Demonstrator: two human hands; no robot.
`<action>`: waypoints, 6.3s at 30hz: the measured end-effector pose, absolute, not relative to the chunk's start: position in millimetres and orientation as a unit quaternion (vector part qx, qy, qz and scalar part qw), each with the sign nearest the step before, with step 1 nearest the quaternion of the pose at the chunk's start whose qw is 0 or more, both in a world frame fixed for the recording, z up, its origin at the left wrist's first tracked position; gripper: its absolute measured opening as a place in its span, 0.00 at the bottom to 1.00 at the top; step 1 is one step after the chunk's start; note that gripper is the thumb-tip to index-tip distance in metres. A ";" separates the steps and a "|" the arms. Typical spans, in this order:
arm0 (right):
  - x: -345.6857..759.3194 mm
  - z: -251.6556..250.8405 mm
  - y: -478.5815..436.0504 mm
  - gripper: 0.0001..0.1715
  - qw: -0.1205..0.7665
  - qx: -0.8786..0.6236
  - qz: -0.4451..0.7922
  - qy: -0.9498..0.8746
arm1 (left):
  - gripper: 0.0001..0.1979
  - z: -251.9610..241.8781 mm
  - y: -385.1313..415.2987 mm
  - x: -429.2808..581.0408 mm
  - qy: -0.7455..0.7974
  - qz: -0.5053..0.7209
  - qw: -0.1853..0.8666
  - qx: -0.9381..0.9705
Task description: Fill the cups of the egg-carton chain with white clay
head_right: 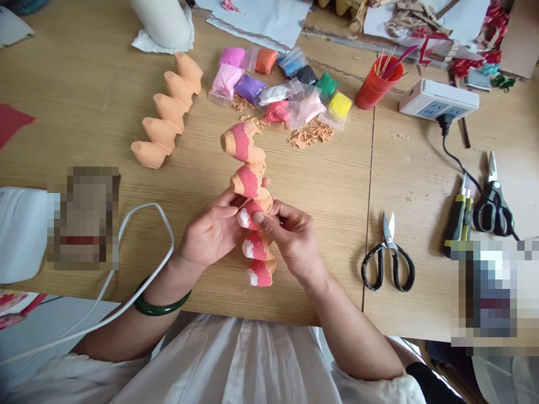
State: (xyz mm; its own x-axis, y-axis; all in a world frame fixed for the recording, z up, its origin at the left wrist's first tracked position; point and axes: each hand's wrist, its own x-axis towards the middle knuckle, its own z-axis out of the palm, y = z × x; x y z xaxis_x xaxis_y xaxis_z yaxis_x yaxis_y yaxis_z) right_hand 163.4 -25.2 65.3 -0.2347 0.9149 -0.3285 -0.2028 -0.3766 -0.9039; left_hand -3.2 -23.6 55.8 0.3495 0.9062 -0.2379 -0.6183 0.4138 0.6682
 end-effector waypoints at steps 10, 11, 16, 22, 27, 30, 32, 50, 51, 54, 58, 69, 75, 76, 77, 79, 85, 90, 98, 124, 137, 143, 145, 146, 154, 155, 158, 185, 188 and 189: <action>160.5 62.1 -26.6 0.31 0.391 -0.499 0.657 -0.408 | 0.20 48.5 -23.2 -3.1 0.340 0.489 0.756 0.272; 160.2 62.0 -26.8 0.31 0.391 -0.500 0.655 -0.410 | 0.20 48.4 -22.9 -2.9 0.342 0.489 0.755 0.273; 159.2 62.9 -27.8 0.30 0.391 -0.505 0.653 -0.407 | 0.17 49.1 -22.2 -1.3 0.344 0.497 0.744 0.287; 160.1 65.0 -28.6 0.28 0.402 -0.498 0.665 -0.385 | 0.23 46.4 -24.3 -1.4 0.329 0.499 0.725 0.342; 161.5 66.5 -28.7 0.28 0.412 -0.489 0.674 -0.371 | 0.25 41.5 -26.2 -1.3 0.320 0.496 0.701 0.399; 160.3 66.1 -28.8 0.27 0.417 -0.489 0.675 -0.363 | 0.25 42.1 -26.6 1.8 0.319 0.515 0.670 0.429; 159.4 65.4 -29.1 0.26 0.420 -0.489 0.673 -0.362 | 0.26 44.1 -27.5 3.7 0.343 0.519 0.649 0.437; 159.3 68.7 -29.3 0.21 0.439 -0.462 0.694 -0.336 | 0.26 36.7 -33.2 2.0 0.345 0.521 0.635 0.454; 159.3 68.1 -29.2 0.21 0.439 -0.461 0.693 -0.338 | 0.27 35.8 -33.3 1.7 0.355 0.522 0.613 0.475; 160.0 65.6 -28.5 0.20 0.444 -0.451 0.691 -0.349 | 0.30 33.6 -33.6 0.2 0.361 0.527 0.574 0.513; 161.5 62.3 -27.5 0.18 0.453 -0.431 0.693 -0.358 | 0.36 34.7 -33.9 -0.3 0.327 0.533 0.617 0.477; 162.3 53.2 -23.5 0.15 0.455 -0.406 0.699 -0.374 | 0.28 44.0 -36.2 5.7 0.319 0.576 0.659 0.364; 163.4 51.2 -21.8 0.14 0.459 -0.397 0.704 -0.369 | 0.25 52.9 -36.4 1.9 0.310 0.570 0.694 0.314; 163.7 51.0 -22.1 0.14 0.457 -0.396 0.704 -0.372 | 0.24 54.5 -36.1 1.2 0.312 0.566 0.700 0.303; 163.9 50.9 -22.5 0.14 0.453 -0.394 0.706 -0.375 | 0.22 55.9 -35.6 0.7 0.319 0.562 0.703 0.297; 164.1 50.6 -23.1 0.14 0.440 -0.390 0.714 -0.380 | 0.17 58.5 -33.8 0.4 0.340 0.560 0.696 0.293; 159.5 50.2 -22.7 0.15 0.421 -0.401 0.737 -0.346 | 0.09 61.0 -25.5 -0.1 0.326 0.531 0.751 0.216; 156.3 51.8 -22.2 0.14 0.410 -0.411 0.756 -0.301 | 0.12 56.6 -22.4 -2.1 0.301 0.527 0.777 0.164; 160.9 53.6 -20.6 0.16 0.412 -0.420 0.760 -0.276 | 0.14 55.0 -19.4 -8.9 0.282 0.501 0.790 0.215; 162.4 47.6 -15.2 0.20 0.379 -0.458 0.777 -0.208 | 0.12 44.2 -21.3 -8.1 0.252 0.497 0.795 0.240; 161.5 48.8 -15.6 0.18 0.363 -0.481 0.755 -0.257 | 0.10 45.6 -21.3 -3.9 0.272 0.501 0.795 0.208; 164.0 47.5 -14.7 0.17 0.379 -0.472 0.762 -0.230 | 0.11 44.7 -22.0 -5.2 0.257 0.496 0.799 0.222; 164.5 46.7 -14.7 0.16 0.385 -0.469 0.763 -0.225 | 0.11 44.2 -22.4 -5.3 0.252 0.495 0.799 0.229; 164.5 46.6 -14.6 0.16 0.389 -0.467 0.762 -0.222 | 0.11 43.9 -22.6 -5.2 0.250 0.495 0.799 0.232; 165.4 55.6 -11.1 0.16 0.388 -0.449 0.782 -0.191 | 0.11 48.0 -25.3 -2.1 0.223 0.502 0.795 0.256; 166.2 56.2 -10.9 0.17 0.390 -0.448 0.780 -0.196 | 0.11 48.3 -25.8 -1.9 0.216 0.504 0.795 0.258; 168.4 56.0 -10.6 0.17 0.391 -0.437 0.779 -0.225 | 0.11 47.8 -26.9 -1.9 0.205 0.504 0.793 0.274; 166.9 49.0 -13.9 0.17 0.389 -0.453 0.765 -0.241 | 0.10 50.3 -26.4 -1.6 0.249 0.514 0.792 0.216; 165.1 51.8 -15.9 0.17 0.386 -0.467 0.748 -0.272 | 0.10 52.3 -27.1 -1.1 0.275 0.512 0.781 0.230; 164.4 53.0 -16.5 0.16 0.388 -0.469 0.742 -0.282 | 0.10 52.9 -27.2 -0.8 0.282 0.511 0.777 0.236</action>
State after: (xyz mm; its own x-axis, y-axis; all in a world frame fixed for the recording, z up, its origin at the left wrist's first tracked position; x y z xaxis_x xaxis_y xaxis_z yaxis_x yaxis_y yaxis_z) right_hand 164.4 -16.5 53.0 -0.2592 0.8403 -0.4761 -0.3110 -0.5393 -0.7826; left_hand -0.8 -27.2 52.9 0.3192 0.9270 -0.1968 -0.6605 0.3665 0.6553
